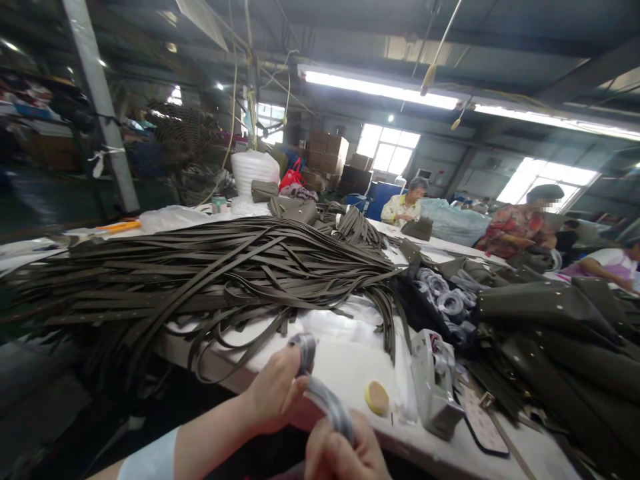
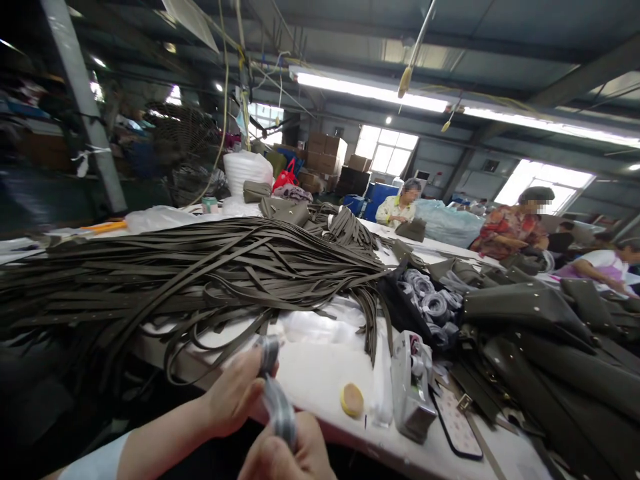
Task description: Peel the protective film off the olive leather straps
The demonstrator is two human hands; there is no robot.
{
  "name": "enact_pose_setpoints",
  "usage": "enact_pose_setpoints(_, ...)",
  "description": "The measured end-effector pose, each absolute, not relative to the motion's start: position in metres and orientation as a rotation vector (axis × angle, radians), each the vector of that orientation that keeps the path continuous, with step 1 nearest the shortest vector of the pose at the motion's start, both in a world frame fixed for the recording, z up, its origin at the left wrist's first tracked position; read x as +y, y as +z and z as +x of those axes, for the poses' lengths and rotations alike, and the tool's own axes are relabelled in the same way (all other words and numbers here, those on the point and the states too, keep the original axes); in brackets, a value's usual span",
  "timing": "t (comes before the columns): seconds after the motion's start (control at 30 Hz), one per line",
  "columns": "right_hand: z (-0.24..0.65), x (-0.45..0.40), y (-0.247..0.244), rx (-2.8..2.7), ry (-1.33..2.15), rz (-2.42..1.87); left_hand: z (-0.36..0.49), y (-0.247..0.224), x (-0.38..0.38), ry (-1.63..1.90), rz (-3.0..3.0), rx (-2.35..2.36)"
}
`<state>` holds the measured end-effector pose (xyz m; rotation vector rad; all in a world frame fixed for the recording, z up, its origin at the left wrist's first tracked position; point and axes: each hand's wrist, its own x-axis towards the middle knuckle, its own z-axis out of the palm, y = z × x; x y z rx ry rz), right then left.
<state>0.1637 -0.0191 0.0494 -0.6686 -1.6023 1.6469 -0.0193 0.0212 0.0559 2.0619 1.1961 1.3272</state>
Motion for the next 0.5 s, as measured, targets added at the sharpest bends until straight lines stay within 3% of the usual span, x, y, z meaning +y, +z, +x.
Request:
enact_pose_setpoints(0.1, 0.189, 0.016, 0.065, -1.586, 1.360, -0.967, -0.017, 0.058, 0.013, 0.976, 2.164, 1.162)
enact_pose_setpoints(0.2, 0.196, 0.034, 0.068, -1.684, 0.804, -1.157, -0.016, 0.069, 0.009, 0.910, 1.953, 1.151)
enact_pose_setpoints(0.27, 0.190, 0.033, 0.060, -1.767, 0.640, -1.099, -0.013, 0.075, 0.006, 0.876, 1.687, 1.057)
enact_pose_setpoints(0.37, 0.167, 0.024, 0.038, -1.849, 0.775, -1.024, -0.006, 0.082, 0.002, 0.861, 1.232, 0.809)
enact_pose_setpoints(0.5, 0.129, 0.008, 0.019, -1.873, 1.208, -1.092, -0.002, 0.085, 0.007, 1.209, 0.962, 0.708)
